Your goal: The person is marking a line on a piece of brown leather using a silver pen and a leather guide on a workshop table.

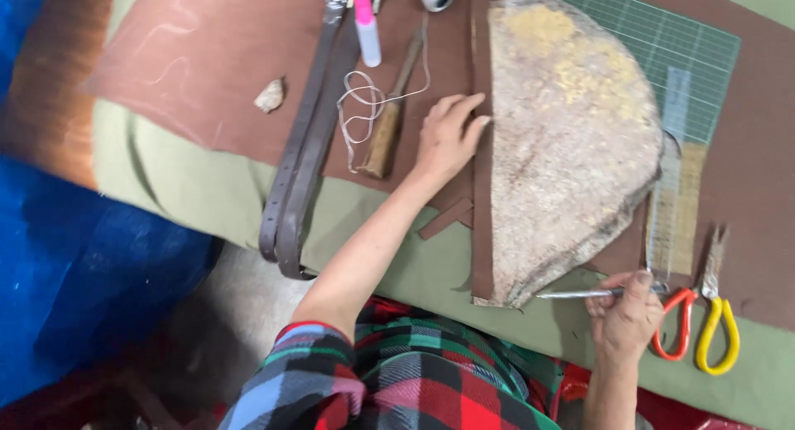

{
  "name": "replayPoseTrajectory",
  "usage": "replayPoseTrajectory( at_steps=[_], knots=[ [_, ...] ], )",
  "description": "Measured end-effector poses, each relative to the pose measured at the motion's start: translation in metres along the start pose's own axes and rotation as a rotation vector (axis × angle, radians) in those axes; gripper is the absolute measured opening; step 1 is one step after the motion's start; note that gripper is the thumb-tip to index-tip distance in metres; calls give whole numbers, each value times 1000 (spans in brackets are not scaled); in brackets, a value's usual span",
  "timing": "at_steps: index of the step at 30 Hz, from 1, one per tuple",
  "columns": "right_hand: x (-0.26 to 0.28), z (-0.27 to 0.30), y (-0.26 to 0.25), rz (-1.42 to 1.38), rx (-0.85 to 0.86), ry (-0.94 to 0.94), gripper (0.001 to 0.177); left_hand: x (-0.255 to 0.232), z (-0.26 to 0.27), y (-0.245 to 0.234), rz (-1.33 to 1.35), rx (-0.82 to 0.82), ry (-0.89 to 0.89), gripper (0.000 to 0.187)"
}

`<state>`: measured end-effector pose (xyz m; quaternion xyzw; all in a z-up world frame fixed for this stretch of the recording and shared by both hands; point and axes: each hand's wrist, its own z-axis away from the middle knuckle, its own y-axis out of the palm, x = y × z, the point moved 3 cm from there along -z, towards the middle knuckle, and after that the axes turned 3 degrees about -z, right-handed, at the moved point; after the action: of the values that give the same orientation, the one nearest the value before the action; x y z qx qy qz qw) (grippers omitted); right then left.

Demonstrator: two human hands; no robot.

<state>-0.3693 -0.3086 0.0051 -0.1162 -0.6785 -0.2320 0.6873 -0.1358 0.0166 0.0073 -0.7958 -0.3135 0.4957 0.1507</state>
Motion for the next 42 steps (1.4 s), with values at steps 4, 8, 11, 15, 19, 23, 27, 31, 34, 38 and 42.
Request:
replayPoseTrajectory(
  at_steps=[4, 8, 11, 15, 19, 23, 27, 31, 34, 38, 42],
  knots=[
    [1, 0, 4, -20, -10, 54, 56, -6, 6, -7, 20, 74, 22, 31],
    [-6, -4, 4, -53, -47, -35, 58, 0, 6, -4, 26, 47, 46, 26],
    [-7, -3, 5, -43, -55, -38, 56, -5, 5, -10, 46, 67, 44, 25],
    [-10, -4, 4, -37, -58, -38, 55, -5, 5, -10, 57, 81, 48, 26],
    [-6, -3, 6, -27, -61, -29, 55, -8, 4, -12, 51, 93, 47, 26],
    [-6, -3, 5, -12, -62, -29, 54, -8, 5, -12, 55, 99, 45, 26],
    [17, 0, 15, 65, 34, 74, 52, -17, 3, -18, -5, 117, 81, 25],
    [11, -1, 12, 72, -1, 103, 55, -18, 3, -20, -22, 94, 96, 26],
    [6, -2, 8, 64, -7, 105, 56, -15, 5, -18, -22, 105, 71, 26],
    [8, -2, 9, 67, 4, 81, 55, -14, 4, -16, 15, 120, 51, 25],
    [11, 0, 11, 74, 2, 81, 54, -16, 6, -18, 20, 119, 35, 26]
  ],
)
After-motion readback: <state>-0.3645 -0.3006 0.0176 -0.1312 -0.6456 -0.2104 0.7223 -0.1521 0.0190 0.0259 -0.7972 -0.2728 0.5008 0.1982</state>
